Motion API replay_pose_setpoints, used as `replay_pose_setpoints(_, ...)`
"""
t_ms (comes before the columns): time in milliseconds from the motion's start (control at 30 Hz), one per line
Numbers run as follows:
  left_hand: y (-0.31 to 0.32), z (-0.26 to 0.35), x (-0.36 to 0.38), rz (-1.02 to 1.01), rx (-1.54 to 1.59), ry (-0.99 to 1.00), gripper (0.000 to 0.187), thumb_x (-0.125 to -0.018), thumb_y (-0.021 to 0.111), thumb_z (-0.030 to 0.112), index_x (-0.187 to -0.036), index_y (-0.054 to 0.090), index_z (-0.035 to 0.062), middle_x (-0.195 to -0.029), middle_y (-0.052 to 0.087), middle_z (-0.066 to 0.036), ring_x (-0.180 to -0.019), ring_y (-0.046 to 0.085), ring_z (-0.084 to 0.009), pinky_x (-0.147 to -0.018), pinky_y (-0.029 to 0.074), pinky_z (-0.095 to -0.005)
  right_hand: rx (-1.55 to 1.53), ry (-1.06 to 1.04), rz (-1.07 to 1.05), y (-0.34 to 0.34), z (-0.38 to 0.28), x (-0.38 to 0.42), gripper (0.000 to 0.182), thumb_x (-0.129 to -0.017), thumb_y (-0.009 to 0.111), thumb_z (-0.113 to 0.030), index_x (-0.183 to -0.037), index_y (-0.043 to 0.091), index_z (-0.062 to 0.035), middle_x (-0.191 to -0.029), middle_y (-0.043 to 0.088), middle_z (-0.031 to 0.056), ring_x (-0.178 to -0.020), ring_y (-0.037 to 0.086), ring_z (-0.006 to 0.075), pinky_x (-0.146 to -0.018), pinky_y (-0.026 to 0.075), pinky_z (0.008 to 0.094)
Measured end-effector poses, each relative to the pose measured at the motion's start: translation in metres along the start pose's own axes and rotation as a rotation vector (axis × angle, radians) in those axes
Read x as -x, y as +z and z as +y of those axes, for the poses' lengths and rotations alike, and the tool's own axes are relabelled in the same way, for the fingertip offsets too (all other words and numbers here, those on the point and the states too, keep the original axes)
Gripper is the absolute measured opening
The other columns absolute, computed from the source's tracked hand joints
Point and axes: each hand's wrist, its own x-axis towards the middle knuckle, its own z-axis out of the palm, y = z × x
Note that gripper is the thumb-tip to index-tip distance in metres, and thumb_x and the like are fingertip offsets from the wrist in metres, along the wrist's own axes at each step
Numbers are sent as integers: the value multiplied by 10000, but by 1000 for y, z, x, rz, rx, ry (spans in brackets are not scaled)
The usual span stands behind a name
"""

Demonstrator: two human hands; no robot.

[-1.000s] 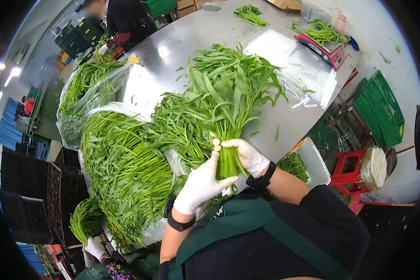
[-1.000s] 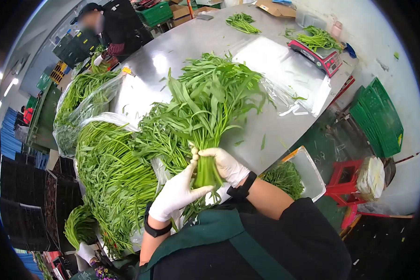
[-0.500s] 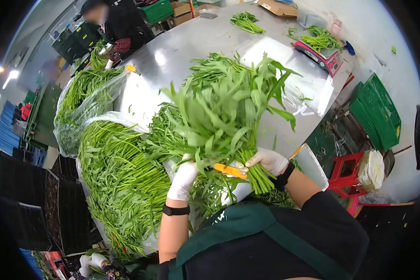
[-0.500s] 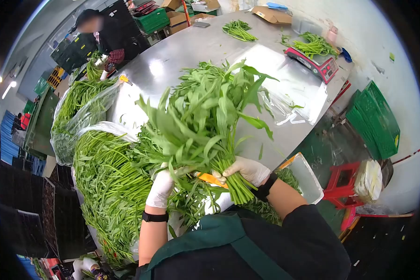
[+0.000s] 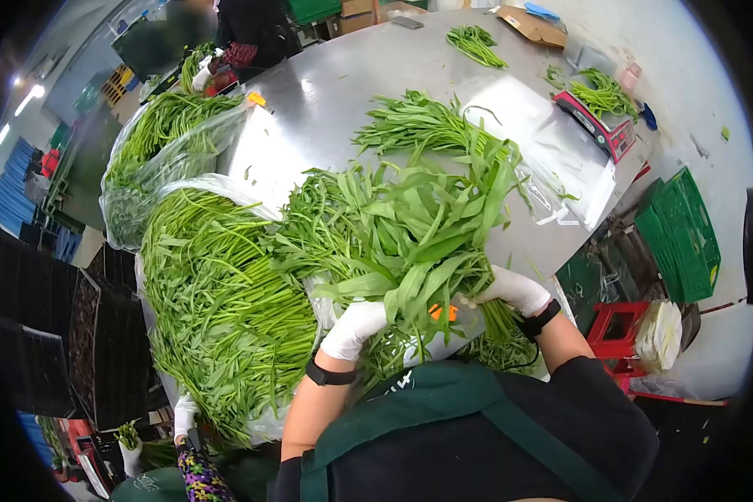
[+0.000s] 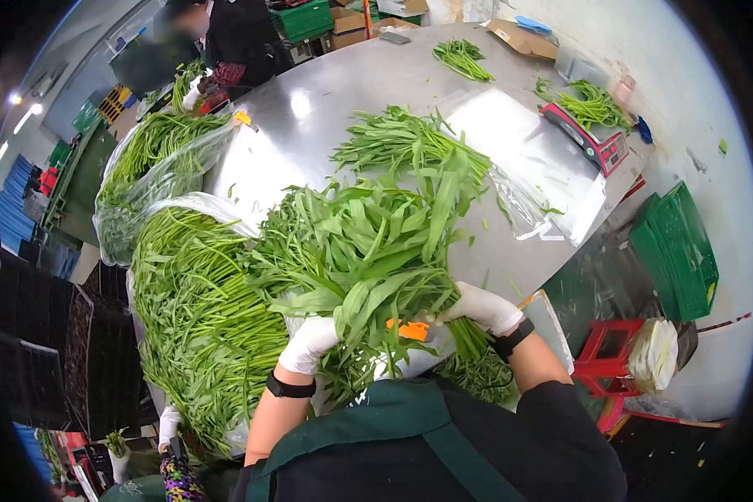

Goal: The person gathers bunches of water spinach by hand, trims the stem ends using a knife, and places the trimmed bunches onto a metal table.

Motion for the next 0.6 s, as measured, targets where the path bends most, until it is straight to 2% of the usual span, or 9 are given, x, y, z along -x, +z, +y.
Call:
replay_pose_setpoints(67,-5,40,1,-101,122,-98,324,-952,530,207,-1211,598,26,-1128,641,-67,-1003,571,-136,-875,468,-281,31,14,18,-12,14,-2,450,-725,650,29,-1168,581,-1,-968,637,38,-880,573,117,-817,471,271)
replay_pose_setpoints(133,-11,52,-2,-370,70,-167,466,-1010,346,205,-1425,320,-4,-1469,359,-105,-1321,365,-209,-1110,294,-309,62,27,38,-6,7,-2,446,-721,654,21,-1162,588,2,-969,642,38,-881,570,117,-825,466,271)
replay_pose_setpoints(267,-6,29,-1,-337,-103,-281,457,-1017,319,196,-1416,318,-26,-1458,366,-124,-1309,384,-214,-1104,316,-318,160,-13,116,0,-5,5,409,-703,662,11,-1108,606,2,-930,643,34,-817,567,119,-789,467,272)
replay_pose_setpoints(333,1,-31,-5,-62,854,-227,325,-960,517,181,-1224,580,2,-1148,630,-77,-994,590,-164,-893,480,-290,177,-18,149,1,-9,9,368,-711,681,-13,-1073,610,-4,-902,636,27,-785,567,117,-762,472,269)
replay_pose_setpoints(367,-3,-23,-1,-94,525,-67,340,-953,534,150,-1251,549,-13,-1166,611,-75,-984,588,-155,-873,496,-294,201,-16,166,4,-14,11,378,-715,672,-5,-1088,612,3,-922,643,30,-797,570,119,-777,472,269)
replay_pose_setpoints(400,-3,-19,-2,-110,519,-64,340,-953,534,150,-1251,549,-13,-1166,611,-75,-984,588,-155,-873,496,-294,225,-13,182,4,-18,14,388,-719,663,3,-1104,615,9,-941,651,33,-810,572,121,-793,472,269)
replay_pose_setpoints(500,-2,-22,-8,-95,957,-204,350,-940,557,129,-1258,527,-15,-1192,588,-71,-982,580,-144,-847,514,-295,307,-11,191,-2,-21,18,409,-722,635,12,-1131,607,18,-961,650,34,-858,559,107,-815,466,270)
replay_pose_setpoints(533,-4,-27,-9,-105,951,-204,350,-940,557,129,-1258,527,-15,-1192,588,-71,-982,580,-144,-847,514,-295,331,-34,165,-3,-22,18,418,-723,625,14,-1141,602,19,-972,649,35,-876,554,102,-824,464,270)
replay_pose_setpoints(600,-6,-22,-4,-86,554,-95,403,-940,549,127,-1308,470,-18,-1137,622,-91,-1027,586,-180,-956,458,-351,362,-18,167,-15,-14,17,437,-724,618,16,-1161,592,10,-975,646,29,-880,549,100,-833,461,275)
